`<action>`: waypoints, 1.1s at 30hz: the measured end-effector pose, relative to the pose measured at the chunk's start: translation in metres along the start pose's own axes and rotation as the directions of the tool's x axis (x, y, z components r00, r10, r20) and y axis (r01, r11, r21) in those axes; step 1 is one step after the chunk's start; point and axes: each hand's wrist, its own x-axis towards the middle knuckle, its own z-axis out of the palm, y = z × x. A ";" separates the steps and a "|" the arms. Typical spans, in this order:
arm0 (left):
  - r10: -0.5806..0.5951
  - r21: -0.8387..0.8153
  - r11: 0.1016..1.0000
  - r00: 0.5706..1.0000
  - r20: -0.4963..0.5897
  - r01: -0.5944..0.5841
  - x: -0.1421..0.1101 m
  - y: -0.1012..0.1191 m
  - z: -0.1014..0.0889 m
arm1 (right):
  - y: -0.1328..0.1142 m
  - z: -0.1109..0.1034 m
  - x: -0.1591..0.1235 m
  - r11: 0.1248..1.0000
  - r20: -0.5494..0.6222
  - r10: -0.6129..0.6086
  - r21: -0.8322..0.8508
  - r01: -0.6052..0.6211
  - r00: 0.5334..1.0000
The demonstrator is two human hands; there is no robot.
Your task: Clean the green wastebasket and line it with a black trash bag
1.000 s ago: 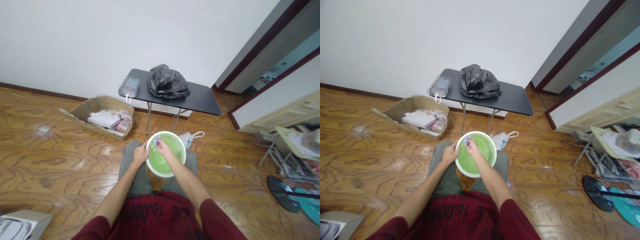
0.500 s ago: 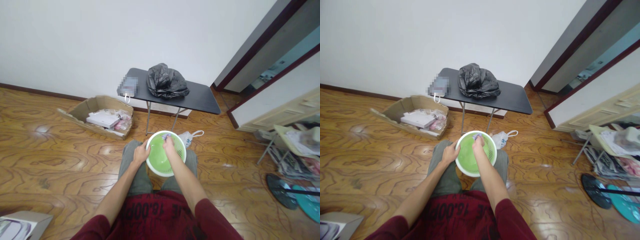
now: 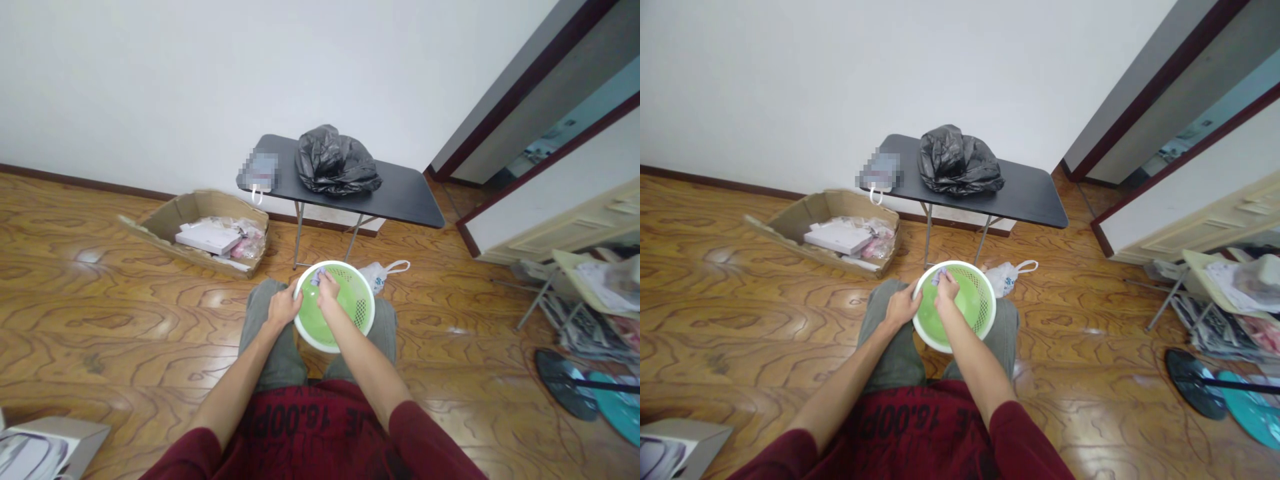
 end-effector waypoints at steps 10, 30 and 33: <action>-0.019 -0.010 1.000 1.000 -0.004 0.019 0.001 -0.001 0.002 | -0.031 -0.010 0.041 0.998 -0.155 -0.051 -0.031 0.047 0.987; -0.033 0.002 0.999 0.999 0.019 0.033 0.000 0.005 -0.003 | -0.102 -0.097 0.039 0.318 0.540 -0.555 -0.565 0.761 0.633; -0.034 0.002 0.999 0.999 0.020 0.034 0.001 0.006 -0.003 | -0.119 -0.114 0.058 0.106 0.667 -0.500 -0.585 0.804 0.552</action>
